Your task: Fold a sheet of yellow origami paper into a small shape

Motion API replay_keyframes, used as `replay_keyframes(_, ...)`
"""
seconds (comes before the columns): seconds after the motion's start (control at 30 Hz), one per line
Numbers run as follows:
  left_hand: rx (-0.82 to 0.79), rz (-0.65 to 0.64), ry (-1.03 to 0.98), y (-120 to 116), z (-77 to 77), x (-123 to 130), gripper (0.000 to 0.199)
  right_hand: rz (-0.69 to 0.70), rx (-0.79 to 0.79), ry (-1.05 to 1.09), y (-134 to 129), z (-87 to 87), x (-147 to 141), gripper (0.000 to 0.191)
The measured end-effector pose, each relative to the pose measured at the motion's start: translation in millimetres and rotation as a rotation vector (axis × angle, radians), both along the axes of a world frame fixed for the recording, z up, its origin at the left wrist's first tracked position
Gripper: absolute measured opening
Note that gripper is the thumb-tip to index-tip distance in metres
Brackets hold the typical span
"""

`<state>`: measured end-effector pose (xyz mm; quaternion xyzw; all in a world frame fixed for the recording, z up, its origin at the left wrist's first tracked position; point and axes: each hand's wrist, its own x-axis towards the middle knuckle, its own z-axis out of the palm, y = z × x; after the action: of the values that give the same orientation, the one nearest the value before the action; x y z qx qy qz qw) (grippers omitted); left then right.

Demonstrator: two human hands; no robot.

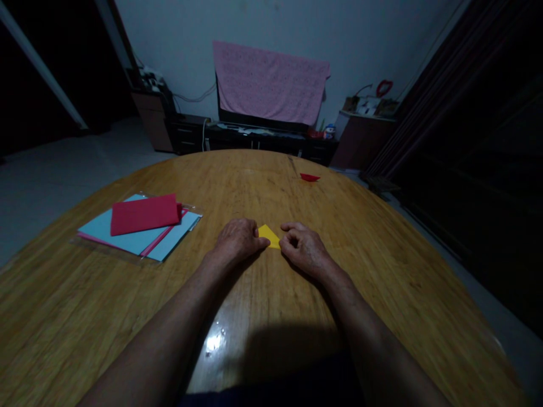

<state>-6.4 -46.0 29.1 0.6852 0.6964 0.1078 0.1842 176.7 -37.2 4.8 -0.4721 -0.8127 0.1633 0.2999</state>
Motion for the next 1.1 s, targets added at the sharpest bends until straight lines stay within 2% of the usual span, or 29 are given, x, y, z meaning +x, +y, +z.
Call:
replay_keyframes(0.4, 0.002, 0.017, 0.092, 0, -0.1, 6, 0.040, -0.003, 0.009, -0.028, 4, -2.7, 0, 0.017)
replay_keyframes(0.57, 0.024, 0.009, 0.116, -3, 0.0, 11, 0.043, 0.058, 0.026, 0.009, 5, -4.6, 3, 0.008)
replay_keyframes(0.73, 0.024, 0.025, 0.139, -5, 1.2, 14, 0.048, 0.089, -0.004, 0.064, 9, -7.3, 8, 0.008)
replay_keyframes(0.93, 0.011, 0.029, 0.142, -6, 4.8, 15, 0.048, 0.019, -0.060, 0.163, 13, -8.9, 9, 0.013)
replay_keyframes(1.1, 0.006, 0.020, 0.129, -5, 3.4, 14, 0.050, 0.022, -0.055, 0.144, 9, -9.6, 6, 0.009)
